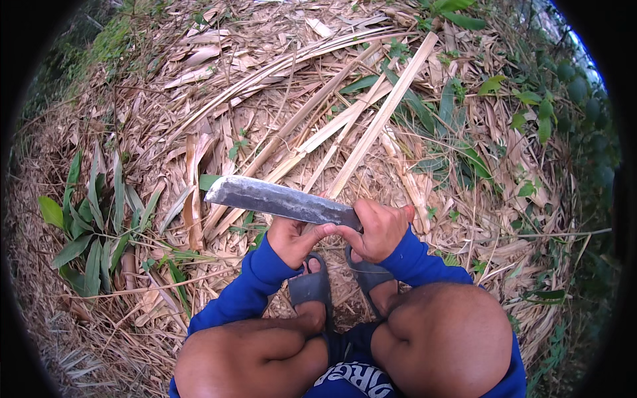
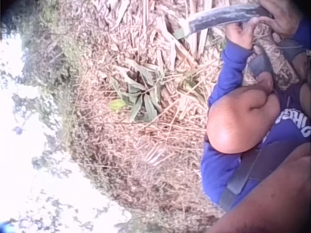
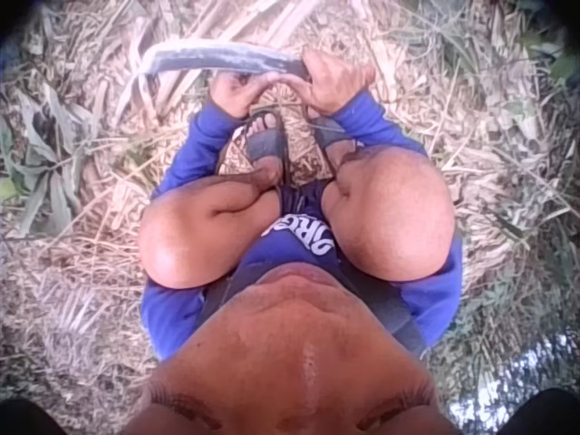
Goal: The person uses a machete to split a long bamboo stalk into thin strips. They hold the stalk with one hand and repeatedly strike it with the machete to separate the layers, then set the strips aside on the ground.
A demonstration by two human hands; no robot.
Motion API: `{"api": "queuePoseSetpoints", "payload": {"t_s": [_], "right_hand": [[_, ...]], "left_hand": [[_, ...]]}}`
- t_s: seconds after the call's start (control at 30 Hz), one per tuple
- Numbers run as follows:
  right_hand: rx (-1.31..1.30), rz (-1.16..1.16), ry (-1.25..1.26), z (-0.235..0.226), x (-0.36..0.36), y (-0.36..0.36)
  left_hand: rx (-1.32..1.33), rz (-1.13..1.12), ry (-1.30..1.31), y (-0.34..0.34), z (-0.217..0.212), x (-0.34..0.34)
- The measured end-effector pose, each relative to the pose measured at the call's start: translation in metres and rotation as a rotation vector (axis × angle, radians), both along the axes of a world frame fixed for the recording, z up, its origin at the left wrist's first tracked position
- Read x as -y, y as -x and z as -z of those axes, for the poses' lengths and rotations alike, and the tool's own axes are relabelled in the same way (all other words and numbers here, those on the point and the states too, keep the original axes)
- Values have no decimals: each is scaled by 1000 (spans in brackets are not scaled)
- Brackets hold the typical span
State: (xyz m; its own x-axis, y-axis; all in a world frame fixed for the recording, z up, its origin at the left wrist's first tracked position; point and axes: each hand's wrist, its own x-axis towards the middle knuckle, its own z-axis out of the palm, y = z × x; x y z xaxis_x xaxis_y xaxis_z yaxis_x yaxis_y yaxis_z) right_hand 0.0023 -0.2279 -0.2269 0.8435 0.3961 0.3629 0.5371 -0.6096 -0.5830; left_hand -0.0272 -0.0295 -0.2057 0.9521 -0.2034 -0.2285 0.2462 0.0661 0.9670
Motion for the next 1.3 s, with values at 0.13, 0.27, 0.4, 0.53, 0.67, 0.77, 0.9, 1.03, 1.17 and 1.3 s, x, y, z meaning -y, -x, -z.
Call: {"api": "queuePoseSetpoints", "payload": {"t_s": [0.13,0.27,0.4,0.53,0.67,0.77,0.9,1.03,1.17,1.3], "right_hand": [[48,-12,68,-7,2,3],[35,17,47,-2,1,1],[55,22,79,-1,2,1],[28,72,62,-1,4,-1],[37,130,60,-1,9,-5],[-70,354,-9,4,34,-33],[-163,260,-92,-1,42,-27],[-192,-26,-81,-7,17,-4],[-176,-101,-63,-8,4,1],[-193,-69,-27,-10,-1,3]], "left_hand": [[196,-36,-46,2,4,4],[153,-28,-65,0,7,2],[116,-40,-80,0,3,4],[-33,13,-221,-2,1,4],[56,-7,-136,2,6,8],[-90,-10,-130,16,16,-2],[154,-50,-149,7,27,-9],[54,119,-101,0,7,-3],[50,25,-20,2,-9,10],[290,144,-251,-4,3,-3]]}}
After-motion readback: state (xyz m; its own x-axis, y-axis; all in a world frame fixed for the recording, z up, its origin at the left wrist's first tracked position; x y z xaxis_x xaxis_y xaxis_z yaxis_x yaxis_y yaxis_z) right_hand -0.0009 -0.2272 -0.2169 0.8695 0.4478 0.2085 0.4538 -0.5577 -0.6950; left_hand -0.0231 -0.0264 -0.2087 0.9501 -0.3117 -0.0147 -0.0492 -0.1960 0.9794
